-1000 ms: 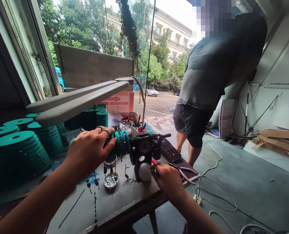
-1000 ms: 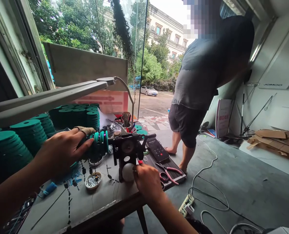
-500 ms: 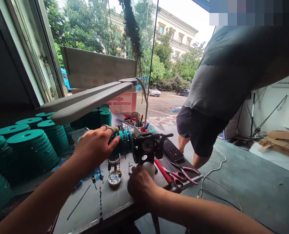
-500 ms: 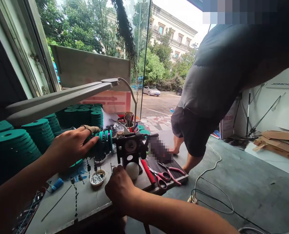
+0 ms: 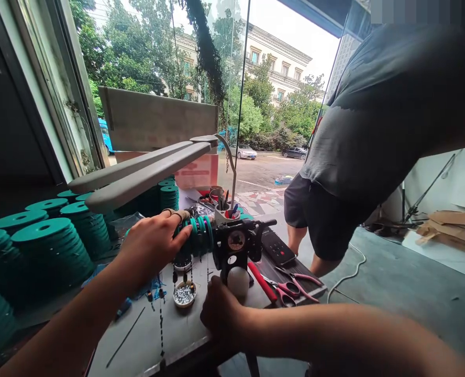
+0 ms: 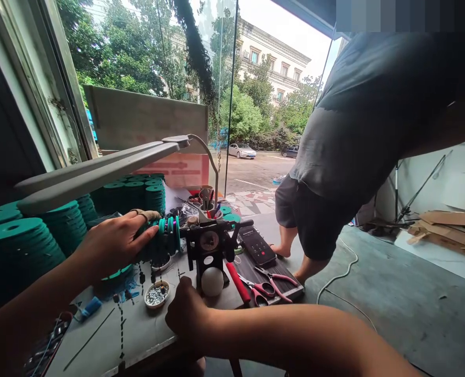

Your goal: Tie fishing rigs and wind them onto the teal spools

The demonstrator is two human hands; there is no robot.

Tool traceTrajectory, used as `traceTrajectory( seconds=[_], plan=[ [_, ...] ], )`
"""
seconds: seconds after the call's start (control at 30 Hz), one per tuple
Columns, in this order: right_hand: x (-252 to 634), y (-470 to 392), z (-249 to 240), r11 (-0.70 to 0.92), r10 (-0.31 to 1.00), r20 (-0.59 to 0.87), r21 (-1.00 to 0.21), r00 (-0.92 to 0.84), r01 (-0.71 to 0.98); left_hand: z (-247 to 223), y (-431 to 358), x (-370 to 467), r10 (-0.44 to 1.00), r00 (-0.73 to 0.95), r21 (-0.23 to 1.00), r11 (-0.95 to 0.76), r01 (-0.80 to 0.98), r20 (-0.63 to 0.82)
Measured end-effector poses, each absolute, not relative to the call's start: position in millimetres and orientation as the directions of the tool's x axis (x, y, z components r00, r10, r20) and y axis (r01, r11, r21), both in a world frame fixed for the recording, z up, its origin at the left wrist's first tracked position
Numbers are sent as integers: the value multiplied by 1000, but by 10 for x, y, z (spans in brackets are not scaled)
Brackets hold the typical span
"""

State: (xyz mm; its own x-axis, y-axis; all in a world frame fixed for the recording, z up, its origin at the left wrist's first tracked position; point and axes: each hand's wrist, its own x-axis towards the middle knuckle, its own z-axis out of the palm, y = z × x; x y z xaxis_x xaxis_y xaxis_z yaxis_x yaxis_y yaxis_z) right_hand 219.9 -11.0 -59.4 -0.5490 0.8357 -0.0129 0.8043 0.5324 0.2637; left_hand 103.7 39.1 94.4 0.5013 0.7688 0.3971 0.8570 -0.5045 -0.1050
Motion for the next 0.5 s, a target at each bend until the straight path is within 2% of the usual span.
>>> traceTrajectory(
  seconds=[0.13,0.27,0.33,0.4,0.5],
  plan=[
    [2166,-109,-597,564,814,-159,442,-558,697,976,354,1030,783,497,-93,-501,860,375],
    [2125,-105,-576,599,792,-228,467,-566,650,1016,330,1021,793,493,-85,-498,863,359],
    [2112,-98,-536,585,800,-205,473,-564,658,1035,334,1023,801,485,-81,-490,868,351],
    [2125,-115,-447,561,816,-155,445,-557,698,1048,344,1033,807,479,-76,-484,872,346],
    [2225,-238,-197,514,848,-13,270,-530,814,1048,352,1051,812,467,-69,-475,877,351]
  ],
)
